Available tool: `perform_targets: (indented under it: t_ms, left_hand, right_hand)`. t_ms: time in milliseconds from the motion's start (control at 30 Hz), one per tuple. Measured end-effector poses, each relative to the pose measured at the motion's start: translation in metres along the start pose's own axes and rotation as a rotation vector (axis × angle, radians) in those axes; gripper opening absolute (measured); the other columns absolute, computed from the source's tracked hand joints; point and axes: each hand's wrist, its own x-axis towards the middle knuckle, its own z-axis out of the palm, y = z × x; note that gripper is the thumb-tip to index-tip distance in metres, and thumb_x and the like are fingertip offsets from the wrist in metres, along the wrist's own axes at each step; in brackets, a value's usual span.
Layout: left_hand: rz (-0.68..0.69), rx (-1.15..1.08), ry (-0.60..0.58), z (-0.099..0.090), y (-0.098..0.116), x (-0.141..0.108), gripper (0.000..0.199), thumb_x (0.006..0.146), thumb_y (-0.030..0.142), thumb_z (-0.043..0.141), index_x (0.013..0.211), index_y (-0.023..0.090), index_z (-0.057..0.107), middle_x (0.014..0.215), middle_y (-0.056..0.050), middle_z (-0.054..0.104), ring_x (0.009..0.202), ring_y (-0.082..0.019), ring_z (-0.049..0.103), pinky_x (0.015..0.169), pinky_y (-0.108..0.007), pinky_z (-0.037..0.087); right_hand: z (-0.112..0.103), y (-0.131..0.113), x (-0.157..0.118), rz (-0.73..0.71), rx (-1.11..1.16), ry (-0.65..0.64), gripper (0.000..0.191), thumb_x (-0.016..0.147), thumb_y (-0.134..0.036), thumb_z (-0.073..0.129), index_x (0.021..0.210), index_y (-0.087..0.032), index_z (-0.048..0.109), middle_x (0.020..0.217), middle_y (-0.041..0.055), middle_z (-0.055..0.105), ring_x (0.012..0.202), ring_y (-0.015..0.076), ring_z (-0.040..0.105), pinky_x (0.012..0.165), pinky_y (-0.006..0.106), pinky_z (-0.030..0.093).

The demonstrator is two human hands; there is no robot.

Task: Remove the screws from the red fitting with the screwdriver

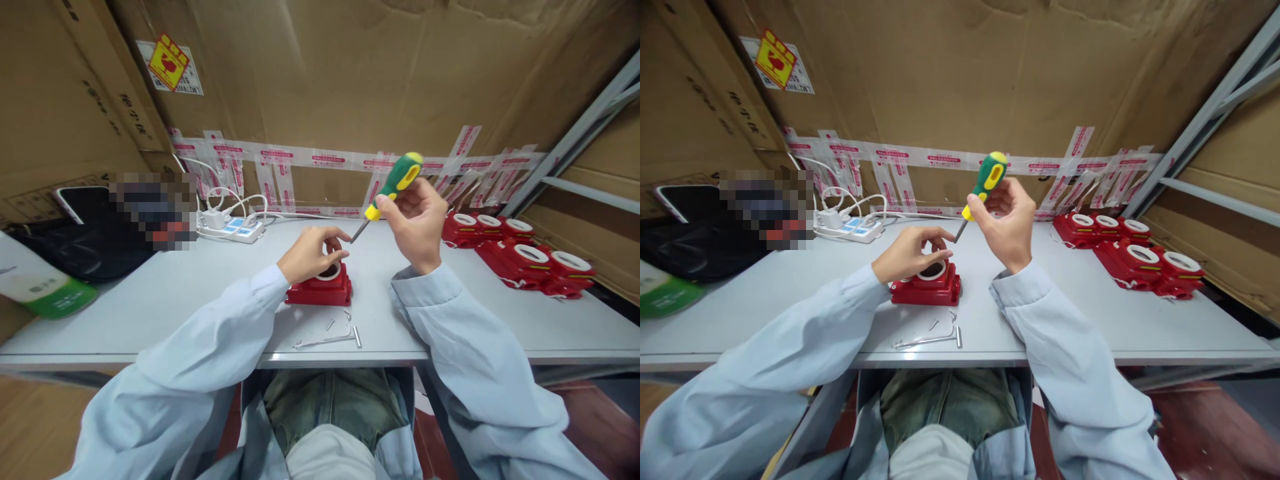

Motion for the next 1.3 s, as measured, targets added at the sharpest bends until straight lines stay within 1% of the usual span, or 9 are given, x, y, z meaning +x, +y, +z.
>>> perform_targets:
  t_ms: [100, 167, 300, 500, 700, 900, 1133, 1200, 1300]
  left_hand:
    - [0.072, -0.015, -0.005, -0.001, 0.009, -0.033, 0.013, 0.084, 0.026, 0.069, 0.092, 0.017, 0.072, 0.076, -0.002, 0.073, 0.066, -0.014, 0.062, 0.068, -0.025, 0.047]
    - [0.137, -0.019, -0.112, 0.005, 0.01, -0.058, 0.009, 0.085, 0.026, 0.069, 0.083, 0.018, 0.072, 0.081, -0.003, 0.075, 0.071, -0.015, 0.065, 0.07, -0.024, 0.049]
    - [0.106, 0.052, -0.175, 0.023, -0.004, -0.089, 0.009, 0.087, 0.025, 0.069, 0.083, 0.017, 0.071, 0.075, -0.003, 0.072, 0.066, -0.014, 0.063, 0.067, -0.024, 0.049]
    - [0.097, 0.104, -0.228, 0.035, -0.018, -0.097, 0.017, 0.089, 0.031, 0.067, 0.087, 0.015, 0.072, 0.077, -0.005, 0.071, 0.065, -0.014, 0.062, 0.062, -0.023, 0.048]
    - [0.187, 0.141, -0.224, 0.039, -0.017, -0.113, 0.031, 0.094, 0.044, 0.058, 0.104, 0.017, 0.07, 0.092, -0.009, 0.072, 0.084, -0.021, 0.066, 0.075, -0.03, 0.053]
    - [0.211, 0.076, -0.279, 0.04, -0.013, -0.114, 0.026, 0.099, 0.029, 0.048, 0.107, 0.017, 0.07, 0.099, -0.01, 0.072, 0.091, -0.02, 0.068, 0.082, -0.03, 0.055]
    - [0.235, 0.012, -0.319, 0.039, -0.009, -0.108, 0.025, 0.1, 0.028, 0.048, 0.109, 0.018, 0.069, 0.102, -0.01, 0.072, 0.095, -0.019, 0.067, 0.086, -0.03, 0.054]
    - [0.244, -0.002, -0.279, 0.033, -0.007, -0.109, 0.024, 0.099, 0.03, 0.051, 0.111, 0.018, 0.068, 0.104, -0.009, 0.072, 0.096, -0.019, 0.067, 0.087, -0.03, 0.054]
    - [0.24, 0.022, -0.108, 0.013, -0.01, -0.108, 0.022, 0.096, 0.031, 0.055, 0.111, 0.02, 0.067, 0.108, -0.009, 0.07, 0.101, -0.02, 0.065, 0.092, -0.033, 0.053]
  right_hand:
    - [-0.004, 0.005, 0.001, -0.031, -0.037, 0.045, 0.035, 0.078, -0.052, 0.07, 0.094, -0.025, 0.055, 0.086, 0.0055, 0.067, 0.081, 0.0226, 0.069, 0.074, 0.042, 0.059]
    - [-0.003, 0.007, -0.001, -0.013, -0.026, 0.025, 0.04, 0.076, -0.053, 0.071, 0.098, -0.025, 0.053, 0.087, 0.0055, 0.067, 0.08, 0.0229, 0.069, 0.074, 0.043, 0.059]
    - [0.001, 0.006, -0.008, 0.048, 0.003, -0.035, 0.047, 0.074, -0.051, 0.074, 0.105, -0.025, 0.049, 0.086, 0.0042, 0.066, 0.077, 0.0221, 0.068, 0.072, 0.042, 0.059]
    - [0.002, 0.004, -0.011, 0.073, 0.0, -0.063, 0.046, 0.073, -0.046, 0.074, 0.104, -0.025, 0.046, 0.082, 0.0022, 0.064, 0.073, 0.0207, 0.066, 0.069, 0.04, 0.058]
    - [0.003, 0.002, -0.011, 0.084, 0.044, -0.03, 0.045, 0.068, -0.041, 0.076, 0.098, -0.025, 0.046, 0.077, -0.0006, 0.063, 0.066, 0.0173, 0.063, 0.064, 0.035, 0.056]
    - [0.002, 0.002, -0.012, 0.076, 0.038, -0.031, 0.045, 0.068, -0.039, 0.075, 0.1, -0.025, 0.047, 0.076, -0.0001, 0.063, 0.066, 0.0176, 0.063, 0.063, 0.035, 0.056]
    - [0.004, 0.004, -0.013, 0.062, -0.02, -0.05, 0.043, 0.072, -0.04, 0.073, 0.101, -0.025, 0.045, 0.077, -0.0007, 0.063, 0.066, 0.0172, 0.062, 0.063, 0.035, 0.056]
    - [0.004, 0.005, -0.014, 0.064, -0.009, -0.051, 0.042, 0.072, -0.038, 0.073, 0.101, -0.025, 0.045, 0.078, -0.0007, 0.063, 0.066, 0.0173, 0.063, 0.064, 0.036, 0.056]
    - [0.003, 0.008, -0.014, 0.038, -0.026, -0.062, 0.041, 0.074, -0.035, 0.071, 0.104, -0.025, 0.045, 0.081, 0.0015, 0.063, 0.069, 0.019, 0.064, 0.065, 0.038, 0.057]
